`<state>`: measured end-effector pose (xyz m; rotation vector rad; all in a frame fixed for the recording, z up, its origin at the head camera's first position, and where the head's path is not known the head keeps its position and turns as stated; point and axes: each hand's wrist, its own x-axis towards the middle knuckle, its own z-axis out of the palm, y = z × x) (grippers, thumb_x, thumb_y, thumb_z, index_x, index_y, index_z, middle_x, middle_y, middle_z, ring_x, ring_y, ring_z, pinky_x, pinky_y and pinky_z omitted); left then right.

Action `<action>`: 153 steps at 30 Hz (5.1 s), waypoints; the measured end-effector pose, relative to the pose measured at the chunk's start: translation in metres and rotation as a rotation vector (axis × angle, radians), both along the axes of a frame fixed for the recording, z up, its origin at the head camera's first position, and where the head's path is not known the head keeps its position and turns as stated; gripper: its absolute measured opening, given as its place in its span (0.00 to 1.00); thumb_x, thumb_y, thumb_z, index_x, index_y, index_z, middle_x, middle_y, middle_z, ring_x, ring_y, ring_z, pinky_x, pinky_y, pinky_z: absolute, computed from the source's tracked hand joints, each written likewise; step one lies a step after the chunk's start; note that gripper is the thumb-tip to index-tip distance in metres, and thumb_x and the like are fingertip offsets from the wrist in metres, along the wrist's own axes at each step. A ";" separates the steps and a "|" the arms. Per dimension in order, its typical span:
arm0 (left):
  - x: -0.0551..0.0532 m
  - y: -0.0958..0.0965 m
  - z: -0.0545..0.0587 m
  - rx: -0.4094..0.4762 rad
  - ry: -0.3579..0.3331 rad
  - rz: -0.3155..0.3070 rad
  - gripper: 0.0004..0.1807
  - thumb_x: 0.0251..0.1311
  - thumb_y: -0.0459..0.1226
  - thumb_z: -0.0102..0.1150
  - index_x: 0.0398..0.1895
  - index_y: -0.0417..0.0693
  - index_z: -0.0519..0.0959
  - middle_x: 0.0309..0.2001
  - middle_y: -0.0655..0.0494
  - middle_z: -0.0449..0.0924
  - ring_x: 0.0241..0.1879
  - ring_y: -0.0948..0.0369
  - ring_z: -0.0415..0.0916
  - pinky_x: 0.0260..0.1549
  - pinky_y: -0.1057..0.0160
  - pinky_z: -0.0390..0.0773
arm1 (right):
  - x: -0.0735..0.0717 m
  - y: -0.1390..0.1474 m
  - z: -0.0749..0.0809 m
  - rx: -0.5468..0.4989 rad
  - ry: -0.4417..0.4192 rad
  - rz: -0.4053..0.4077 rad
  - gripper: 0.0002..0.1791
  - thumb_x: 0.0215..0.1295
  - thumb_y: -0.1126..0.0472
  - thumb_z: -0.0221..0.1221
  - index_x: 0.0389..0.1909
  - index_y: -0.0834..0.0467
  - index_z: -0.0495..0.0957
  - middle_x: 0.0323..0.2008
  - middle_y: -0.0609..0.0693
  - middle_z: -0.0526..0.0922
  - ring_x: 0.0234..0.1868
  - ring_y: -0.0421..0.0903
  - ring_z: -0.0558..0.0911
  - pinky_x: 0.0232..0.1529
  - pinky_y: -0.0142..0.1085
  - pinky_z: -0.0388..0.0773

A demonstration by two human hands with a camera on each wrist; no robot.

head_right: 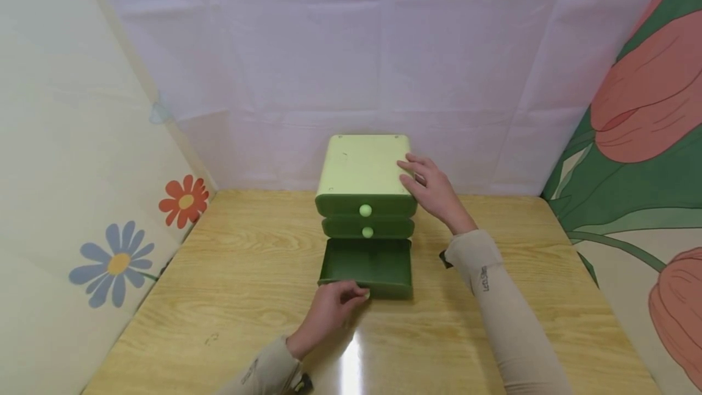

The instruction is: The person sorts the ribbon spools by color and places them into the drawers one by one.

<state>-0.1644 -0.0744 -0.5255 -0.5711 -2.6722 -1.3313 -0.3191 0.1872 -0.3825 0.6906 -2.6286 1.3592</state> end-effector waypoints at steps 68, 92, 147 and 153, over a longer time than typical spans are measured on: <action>0.001 -0.001 0.002 0.024 -0.042 -0.019 0.04 0.64 0.33 0.70 0.40 0.50 0.90 0.41 0.57 0.91 0.40 0.67 0.86 0.40 0.71 0.84 | 0.030 0.104 -0.090 0.464 -0.247 -0.076 0.38 0.69 0.45 0.66 0.71 0.64 0.71 0.69 0.72 0.71 0.68 0.73 0.71 0.63 0.70 0.71; 0.001 0.000 0.003 0.010 -0.019 -0.017 0.03 0.64 0.34 0.70 0.39 0.50 0.89 0.41 0.57 0.91 0.39 0.67 0.86 0.40 0.70 0.84 | 0.049 0.067 -0.050 0.079 -0.245 -0.083 0.37 0.81 0.40 0.49 0.79 0.58 0.60 0.69 0.70 0.70 0.65 0.73 0.75 0.61 0.65 0.78; -0.001 -0.001 0.000 0.018 -0.019 -0.018 0.04 0.63 0.33 0.71 0.39 0.51 0.90 0.39 0.58 0.91 0.39 0.68 0.86 0.39 0.71 0.84 | 0.065 0.056 -0.047 0.171 -0.254 0.180 0.37 0.69 0.49 0.68 0.72 0.61 0.70 0.68 0.63 0.74 0.65 0.68 0.76 0.49 0.44 0.88; -0.001 -0.001 0.000 0.019 -0.017 -0.020 0.05 0.63 0.33 0.71 0.39 0.51 0.90 0.39 0.59 0.91 0.39 0.68 0.86 0.39 0.71 0.84 | 0.068 0.054 -0.047 0.103 -0.301 0.239 0.33 0.73 0.51 0.64 0.73 0.59 0.67 0.71 0.62 0.71 0.68 0.68 0.74 0.57 0.49 0.85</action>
